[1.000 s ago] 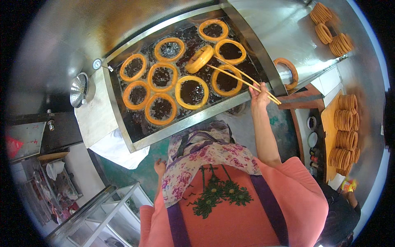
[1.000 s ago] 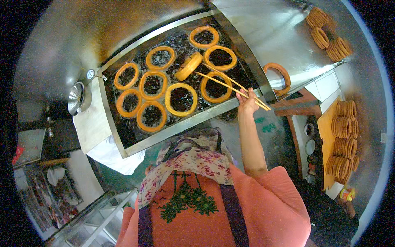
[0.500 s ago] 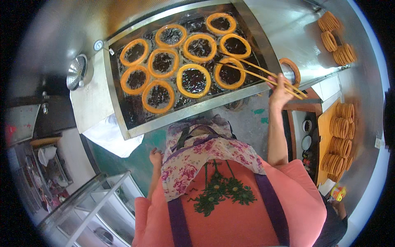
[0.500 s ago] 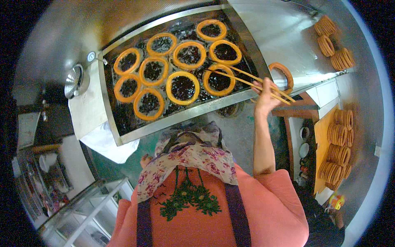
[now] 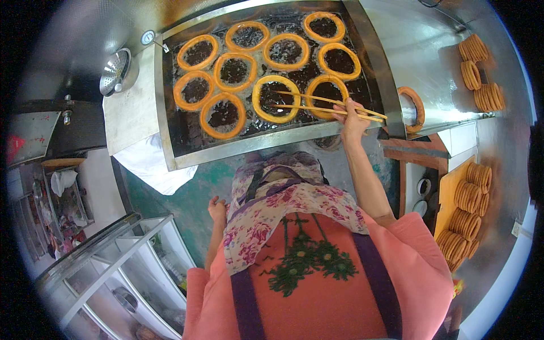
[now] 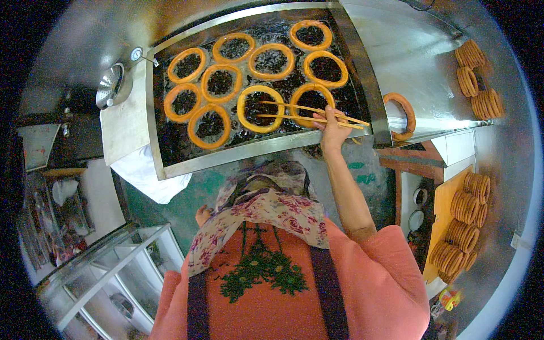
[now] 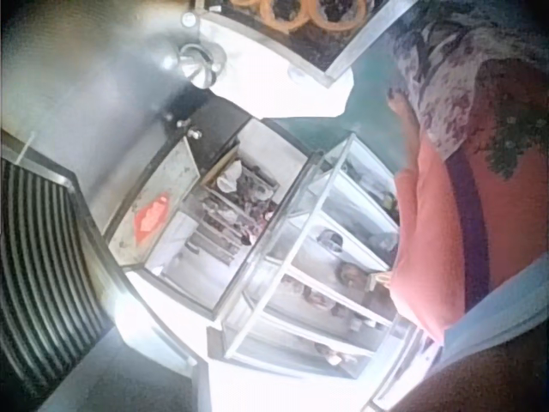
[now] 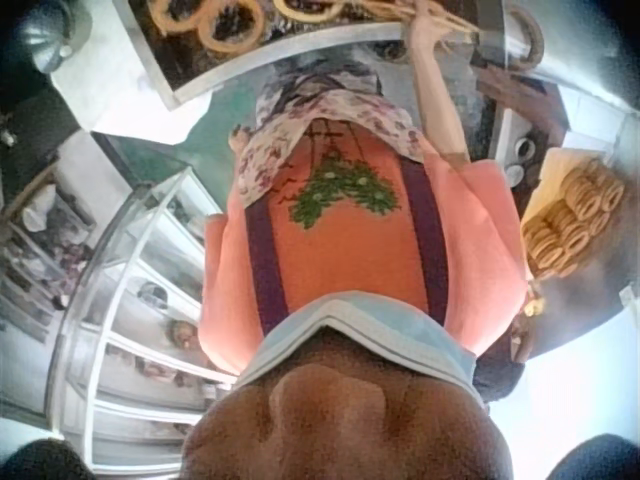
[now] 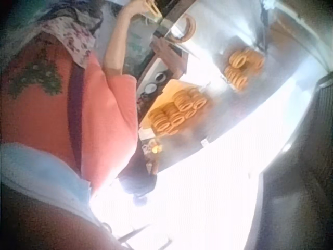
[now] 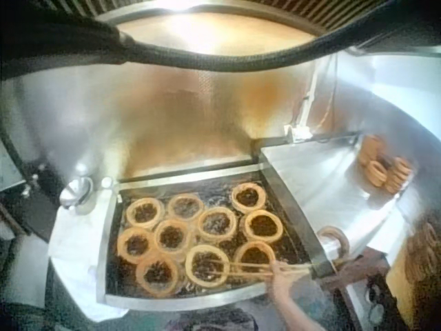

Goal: The person prepares doughnut dough rings on a metal tray, fries them in a large vat of oil using long chopsticks to flip and remove them, and then arranges fresh dough rings on wooden boards for the next batch.

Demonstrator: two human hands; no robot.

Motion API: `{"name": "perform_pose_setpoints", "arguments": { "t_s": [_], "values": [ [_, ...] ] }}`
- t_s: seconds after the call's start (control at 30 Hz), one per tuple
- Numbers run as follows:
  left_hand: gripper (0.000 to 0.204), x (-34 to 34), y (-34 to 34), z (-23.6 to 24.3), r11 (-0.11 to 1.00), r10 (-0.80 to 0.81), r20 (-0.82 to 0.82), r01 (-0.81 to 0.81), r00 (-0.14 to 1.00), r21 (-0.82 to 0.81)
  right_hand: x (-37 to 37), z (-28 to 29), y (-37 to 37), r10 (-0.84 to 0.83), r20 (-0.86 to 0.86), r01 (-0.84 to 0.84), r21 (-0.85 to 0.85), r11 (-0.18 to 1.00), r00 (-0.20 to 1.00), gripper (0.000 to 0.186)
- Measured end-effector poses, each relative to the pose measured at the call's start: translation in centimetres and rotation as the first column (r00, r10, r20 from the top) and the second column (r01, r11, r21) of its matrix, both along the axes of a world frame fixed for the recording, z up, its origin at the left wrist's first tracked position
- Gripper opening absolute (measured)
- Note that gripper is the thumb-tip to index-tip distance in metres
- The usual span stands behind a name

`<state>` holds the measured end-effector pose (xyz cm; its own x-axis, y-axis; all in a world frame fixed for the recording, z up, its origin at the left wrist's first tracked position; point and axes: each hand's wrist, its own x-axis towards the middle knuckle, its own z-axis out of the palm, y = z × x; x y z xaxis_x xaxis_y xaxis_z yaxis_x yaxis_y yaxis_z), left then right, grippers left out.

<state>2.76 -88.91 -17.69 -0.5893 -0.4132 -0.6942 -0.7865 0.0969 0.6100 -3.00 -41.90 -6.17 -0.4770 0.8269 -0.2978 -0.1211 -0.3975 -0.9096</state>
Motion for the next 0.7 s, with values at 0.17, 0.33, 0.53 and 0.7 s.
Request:
{"name": "perform_pose_setpoints", "arguments": {
  "t_s": [0.17, 0.33, 0.53, 0.7],
  "values": [
    [0.042, 3.5, -2.9, -6.3, 1.000, 0.015, -0.053, -0.017, 0.998, -0.027, 1.3, 1.2, 0.7, 0.034, -0.025, -0.032, 0.051, 0.998, 0.999, 0.016],
    [0.042, 5.3, -6.7, -11.3, 0.983, -0.080, 0.079, 0.092, 0.994, -0.157, 7.2, 7.9, 2.9, -0.121, -0.021, 0.122, 0.256, 0.959, 0.992, 0.017],
    [0.044, 3.9, -8.2, -14.1, 0.971, -0.182, 0.047, 0.187, 0.982, -0.148, 11.9, 7.3, 4.1, -0.331, 0.046, 0.295, 0.351, 0.889, 0.943, 0.020],
    [0.046, -1.8, -3.7, -8.5, 0.982, -0.159, -0.061, 0.164, 0.985, 0.097, 9.5, 0.7, 4.7, -0.396, 0.061, 0.389, 0.102, 0.916, 0.916, 0.016]
  ]
}}
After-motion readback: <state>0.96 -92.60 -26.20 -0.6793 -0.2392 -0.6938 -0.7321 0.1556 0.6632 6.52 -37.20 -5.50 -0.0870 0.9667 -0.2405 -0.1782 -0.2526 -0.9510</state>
